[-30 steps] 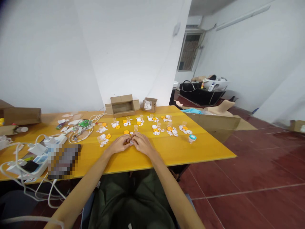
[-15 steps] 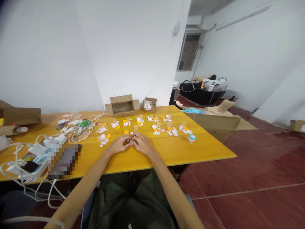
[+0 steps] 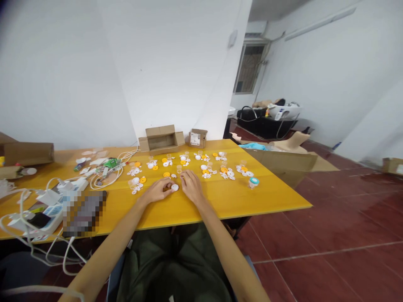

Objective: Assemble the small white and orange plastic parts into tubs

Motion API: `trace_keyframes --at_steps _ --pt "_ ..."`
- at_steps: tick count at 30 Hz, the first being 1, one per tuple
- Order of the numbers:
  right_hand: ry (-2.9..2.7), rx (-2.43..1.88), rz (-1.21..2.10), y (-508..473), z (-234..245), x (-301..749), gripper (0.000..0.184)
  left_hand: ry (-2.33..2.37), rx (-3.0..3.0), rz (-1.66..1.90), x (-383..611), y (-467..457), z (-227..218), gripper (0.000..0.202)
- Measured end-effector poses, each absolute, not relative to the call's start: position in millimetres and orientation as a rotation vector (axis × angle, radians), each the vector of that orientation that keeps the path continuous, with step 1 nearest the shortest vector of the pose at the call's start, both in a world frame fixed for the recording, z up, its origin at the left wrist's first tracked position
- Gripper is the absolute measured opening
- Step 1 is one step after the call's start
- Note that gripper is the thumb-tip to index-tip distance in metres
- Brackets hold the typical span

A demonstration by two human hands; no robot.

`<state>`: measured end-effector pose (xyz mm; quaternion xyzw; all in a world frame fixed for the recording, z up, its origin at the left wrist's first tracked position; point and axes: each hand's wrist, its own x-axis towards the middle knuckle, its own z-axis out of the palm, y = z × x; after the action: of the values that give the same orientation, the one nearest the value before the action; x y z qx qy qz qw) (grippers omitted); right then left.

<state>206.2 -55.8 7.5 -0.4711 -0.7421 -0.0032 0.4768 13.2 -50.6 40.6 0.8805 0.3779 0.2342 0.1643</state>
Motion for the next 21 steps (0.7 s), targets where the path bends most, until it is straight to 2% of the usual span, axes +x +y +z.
trace_keyframes --at_steps 21 --pt "-1.839 -1.187 0.068 -49.2 -2.1 211.2 0.019 1.085 2.515 0.674 12.0 -48.6 37.7 0.016"
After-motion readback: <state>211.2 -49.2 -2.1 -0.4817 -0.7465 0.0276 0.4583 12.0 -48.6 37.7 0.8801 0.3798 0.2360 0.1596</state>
